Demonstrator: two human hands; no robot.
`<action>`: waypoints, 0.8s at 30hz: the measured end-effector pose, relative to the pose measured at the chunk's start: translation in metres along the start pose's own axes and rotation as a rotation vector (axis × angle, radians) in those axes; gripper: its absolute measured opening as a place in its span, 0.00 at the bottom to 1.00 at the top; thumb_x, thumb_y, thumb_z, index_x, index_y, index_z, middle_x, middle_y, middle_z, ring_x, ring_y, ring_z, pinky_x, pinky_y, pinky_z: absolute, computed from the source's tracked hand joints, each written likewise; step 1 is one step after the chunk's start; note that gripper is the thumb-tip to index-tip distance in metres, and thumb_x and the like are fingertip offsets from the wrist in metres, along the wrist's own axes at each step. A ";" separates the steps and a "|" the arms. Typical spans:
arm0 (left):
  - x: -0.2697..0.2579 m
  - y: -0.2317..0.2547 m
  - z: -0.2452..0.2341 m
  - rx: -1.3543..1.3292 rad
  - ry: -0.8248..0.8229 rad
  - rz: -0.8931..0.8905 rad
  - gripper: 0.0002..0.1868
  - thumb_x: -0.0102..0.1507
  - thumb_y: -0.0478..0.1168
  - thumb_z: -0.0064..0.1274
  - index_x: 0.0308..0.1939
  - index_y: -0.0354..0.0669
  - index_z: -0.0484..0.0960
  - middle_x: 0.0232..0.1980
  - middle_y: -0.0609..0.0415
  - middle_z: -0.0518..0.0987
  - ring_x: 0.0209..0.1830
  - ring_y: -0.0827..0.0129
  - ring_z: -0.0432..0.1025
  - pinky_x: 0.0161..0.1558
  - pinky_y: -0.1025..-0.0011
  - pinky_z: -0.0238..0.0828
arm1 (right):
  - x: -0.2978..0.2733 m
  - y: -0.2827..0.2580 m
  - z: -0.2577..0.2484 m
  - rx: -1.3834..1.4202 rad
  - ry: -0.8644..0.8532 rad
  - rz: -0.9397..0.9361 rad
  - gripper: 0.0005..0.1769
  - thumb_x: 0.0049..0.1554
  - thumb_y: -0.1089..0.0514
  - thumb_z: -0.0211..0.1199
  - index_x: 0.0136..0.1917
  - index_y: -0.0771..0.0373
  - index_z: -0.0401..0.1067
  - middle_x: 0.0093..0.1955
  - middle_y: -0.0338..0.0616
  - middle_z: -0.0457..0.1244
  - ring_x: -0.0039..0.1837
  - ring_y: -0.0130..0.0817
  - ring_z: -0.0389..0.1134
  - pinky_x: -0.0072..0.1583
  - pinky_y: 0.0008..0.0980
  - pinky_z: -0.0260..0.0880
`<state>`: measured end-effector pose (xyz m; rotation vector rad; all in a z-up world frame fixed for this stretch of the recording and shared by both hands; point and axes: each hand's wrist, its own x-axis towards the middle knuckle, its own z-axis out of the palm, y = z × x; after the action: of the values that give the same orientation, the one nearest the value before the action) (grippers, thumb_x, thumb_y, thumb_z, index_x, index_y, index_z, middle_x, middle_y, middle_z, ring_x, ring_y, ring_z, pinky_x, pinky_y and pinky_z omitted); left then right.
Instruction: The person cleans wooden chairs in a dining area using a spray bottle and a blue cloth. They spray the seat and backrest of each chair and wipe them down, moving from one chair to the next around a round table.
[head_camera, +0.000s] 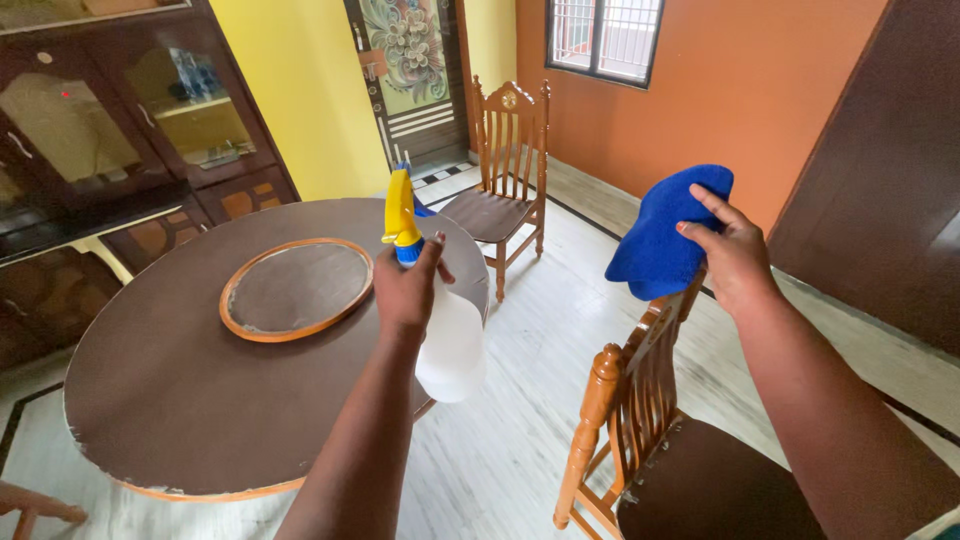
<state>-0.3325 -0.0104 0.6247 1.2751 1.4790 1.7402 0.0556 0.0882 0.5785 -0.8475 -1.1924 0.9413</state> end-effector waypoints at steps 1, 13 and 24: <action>0.002 -0.004 -0.004 0.002 0.016 -0.005 0.16 0.61 0.49 0.60 0.31 0.40 0.79 0.21 0.55 0.79 0.22 0.76 0.68 0.29 0.75 0.63 | 0.003 0.004 0.003 0.012 0.004 0.036 0.34 0.56 0.72 0.62 0.75 0.61 0.67 0.66 0.47 0.66 0.61 0.29 0.69 0.64 0.30 0.71; 0.035 -0.040 -0.002 -0.039 0.110 0.013 0.15 0.61 0.48 0.60 0.33 0.41 0.77 0.23 0.56 0.79 0.23 0.75 0.73 0.31 0.74 0.67 | 0.071 0.057 0.023 0.047 -0.003 0.196 0.33 0.55 0.70 0.62 0.74 0.58 0.69 0.62 0.43 0.66 0.58 0.29 0.69 0.58 0.32 0.72; 0.048 -0.076 0.000 0.068 0.195 0.010 0.16 0.63 0.46 0.59 0.29 0.37 0.78 0.23 0.56 0.78 0.24 0.75 0.72 0.31 0.74 0.68 | 0.106 0.146 0.034 0.108 -0.107 0.282 0.33 0.55 0.72 0.63 0.74 0.59 0.69 0.62 0.47 0.66 0.59 0.29 0.68 0.63 0.29 0.71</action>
<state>-0.3667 0.0509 0.5688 1.1749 1.6549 1.8804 0.0128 0.2429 0.4896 -0.9015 -1.1189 1.2829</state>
